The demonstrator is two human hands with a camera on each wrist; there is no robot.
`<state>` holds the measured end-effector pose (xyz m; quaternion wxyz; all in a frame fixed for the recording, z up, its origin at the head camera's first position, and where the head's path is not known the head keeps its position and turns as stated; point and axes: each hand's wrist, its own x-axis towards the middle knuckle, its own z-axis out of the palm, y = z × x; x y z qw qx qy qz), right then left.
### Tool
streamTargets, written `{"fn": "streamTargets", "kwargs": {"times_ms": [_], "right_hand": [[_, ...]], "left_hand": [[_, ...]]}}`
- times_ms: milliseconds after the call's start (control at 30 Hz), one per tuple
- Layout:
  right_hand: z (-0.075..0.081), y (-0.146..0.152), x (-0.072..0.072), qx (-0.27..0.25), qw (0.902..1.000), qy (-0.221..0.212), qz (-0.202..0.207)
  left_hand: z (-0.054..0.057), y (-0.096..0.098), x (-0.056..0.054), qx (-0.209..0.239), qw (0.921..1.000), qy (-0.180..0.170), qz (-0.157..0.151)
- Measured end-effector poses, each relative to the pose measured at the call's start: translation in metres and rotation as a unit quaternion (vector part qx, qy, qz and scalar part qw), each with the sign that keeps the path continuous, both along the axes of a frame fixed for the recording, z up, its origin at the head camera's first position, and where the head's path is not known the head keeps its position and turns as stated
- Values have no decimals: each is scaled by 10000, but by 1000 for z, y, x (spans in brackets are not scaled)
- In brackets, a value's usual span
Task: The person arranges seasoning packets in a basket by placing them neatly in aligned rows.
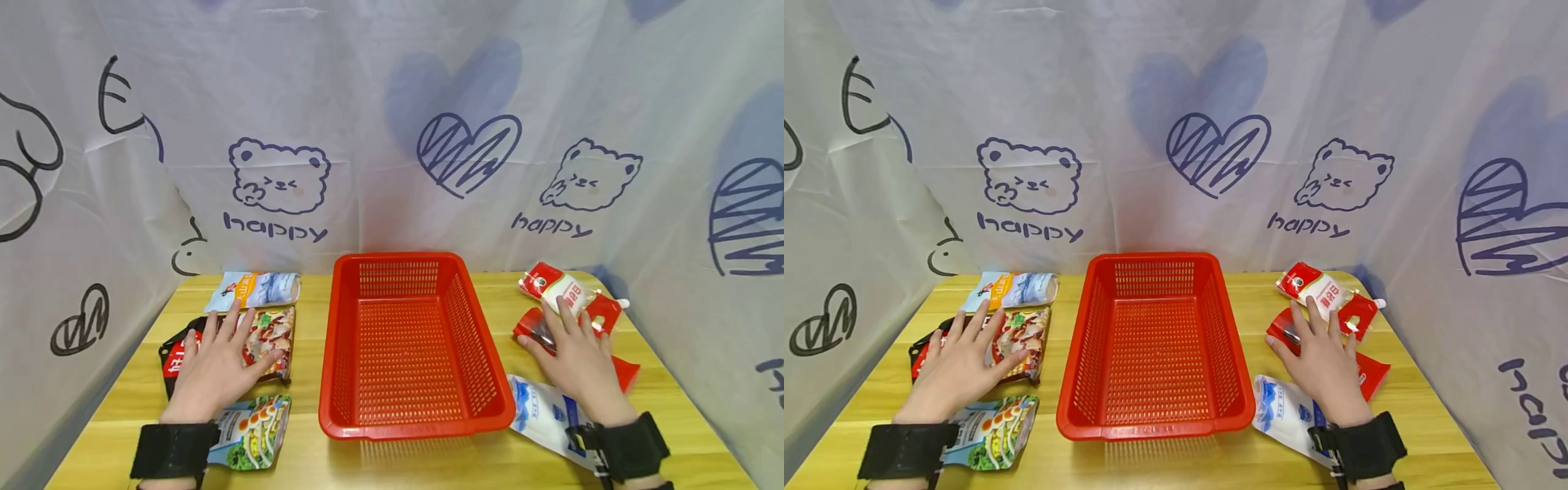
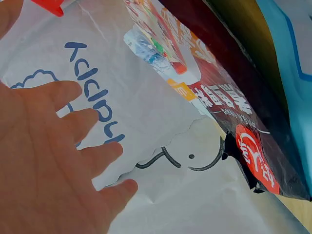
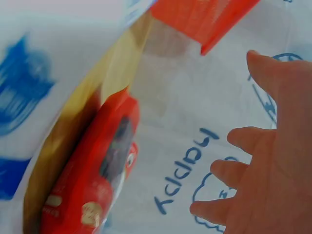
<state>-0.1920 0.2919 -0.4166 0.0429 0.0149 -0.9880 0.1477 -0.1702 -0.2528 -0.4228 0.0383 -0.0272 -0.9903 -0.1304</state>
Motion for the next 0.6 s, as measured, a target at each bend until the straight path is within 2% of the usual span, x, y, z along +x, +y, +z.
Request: {"fn": "streamTargets", "kwargs": {"times_ms": [300, 433, 600], "right_hand": [[19, -20, 4, -312, 9975, 385, 507], [26, -33, 7, -773, 9932, 237, 841], [28, -48, 10, -1440, 9819, -136, 1226]], "left_hand": [[8, -4, 2, -212, 9985, 393, -306], [12, -3, 2, -307, 9970, 520, -478], [18, -1, 3, -473, 9932, 665, -830]]}}
